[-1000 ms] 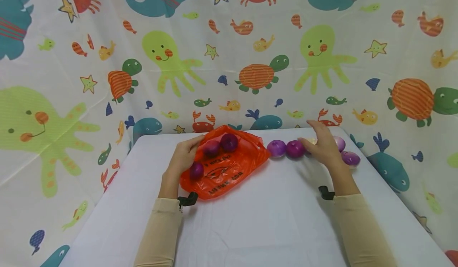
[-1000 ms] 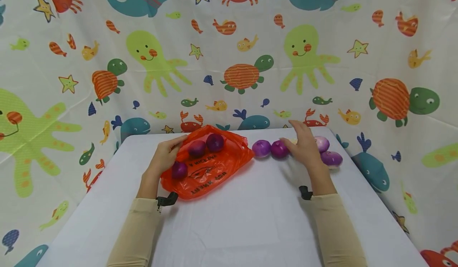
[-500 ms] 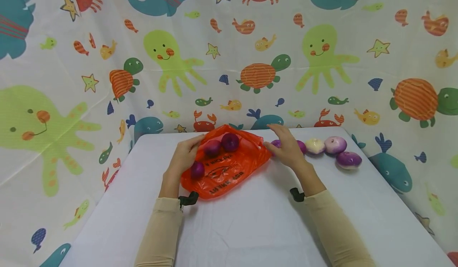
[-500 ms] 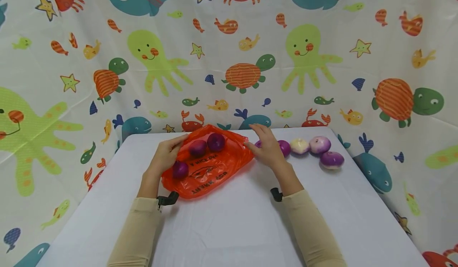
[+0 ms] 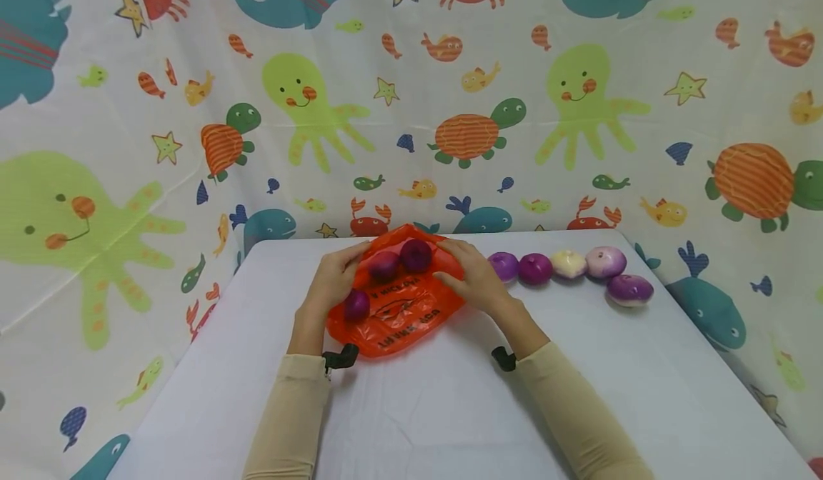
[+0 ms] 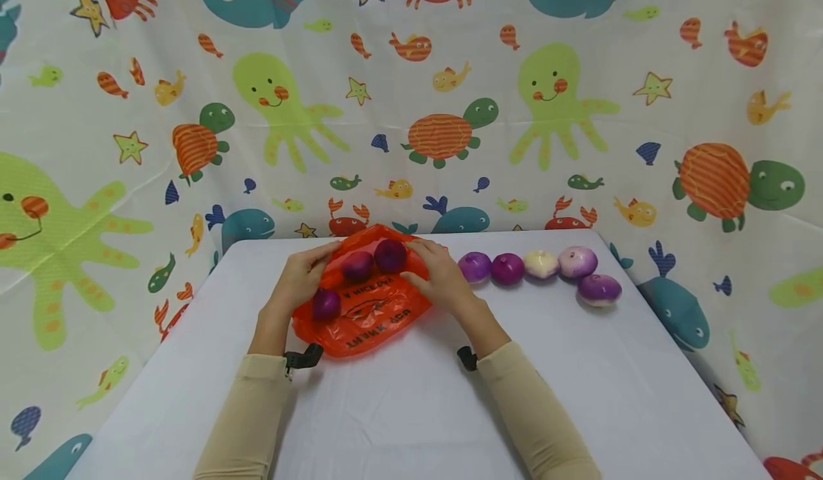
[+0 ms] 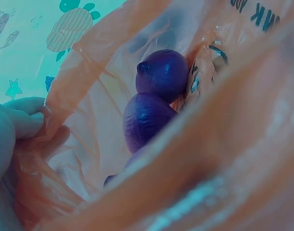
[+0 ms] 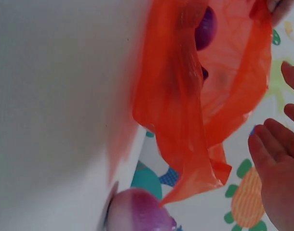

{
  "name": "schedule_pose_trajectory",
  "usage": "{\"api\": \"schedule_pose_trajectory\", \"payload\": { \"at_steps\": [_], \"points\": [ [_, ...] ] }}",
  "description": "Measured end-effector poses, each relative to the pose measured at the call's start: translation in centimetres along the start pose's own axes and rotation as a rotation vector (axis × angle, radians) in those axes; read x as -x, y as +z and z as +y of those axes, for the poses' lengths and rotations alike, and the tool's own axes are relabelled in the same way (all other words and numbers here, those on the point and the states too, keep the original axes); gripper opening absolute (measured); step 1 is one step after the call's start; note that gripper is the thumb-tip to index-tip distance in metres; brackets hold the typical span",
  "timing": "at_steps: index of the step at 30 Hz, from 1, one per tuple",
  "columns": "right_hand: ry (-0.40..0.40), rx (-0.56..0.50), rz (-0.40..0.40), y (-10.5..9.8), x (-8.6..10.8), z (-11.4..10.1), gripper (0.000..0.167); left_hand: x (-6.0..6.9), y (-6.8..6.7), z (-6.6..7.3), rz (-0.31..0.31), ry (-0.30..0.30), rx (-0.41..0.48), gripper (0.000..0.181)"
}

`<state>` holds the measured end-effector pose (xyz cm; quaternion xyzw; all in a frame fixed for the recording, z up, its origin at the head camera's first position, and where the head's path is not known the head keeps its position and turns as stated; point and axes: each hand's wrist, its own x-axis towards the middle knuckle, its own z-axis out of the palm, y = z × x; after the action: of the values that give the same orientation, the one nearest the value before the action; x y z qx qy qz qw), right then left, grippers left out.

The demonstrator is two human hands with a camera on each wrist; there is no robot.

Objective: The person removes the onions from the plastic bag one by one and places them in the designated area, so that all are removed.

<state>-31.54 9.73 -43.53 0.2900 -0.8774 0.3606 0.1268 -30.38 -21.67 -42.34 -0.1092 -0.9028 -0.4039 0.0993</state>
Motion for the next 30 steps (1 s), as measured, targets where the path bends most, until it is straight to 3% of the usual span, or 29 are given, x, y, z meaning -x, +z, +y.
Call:
{"api": "schedule_pose_trajectory", "payload": {
  "at_steps": [12,30],
  "points": [
    [-0.022,0.03,-0.07,2.3,-0.8,-0.5,0.064,0.0,0.1,0.2,0.006,0.03,0.012,0.041],
    [0.044,0.101,-0.139,4.6,-3.4,-0.3,0.067,0.1,0.0,0.2,0.014,0.015,0.013,0.042]
  ]
}}
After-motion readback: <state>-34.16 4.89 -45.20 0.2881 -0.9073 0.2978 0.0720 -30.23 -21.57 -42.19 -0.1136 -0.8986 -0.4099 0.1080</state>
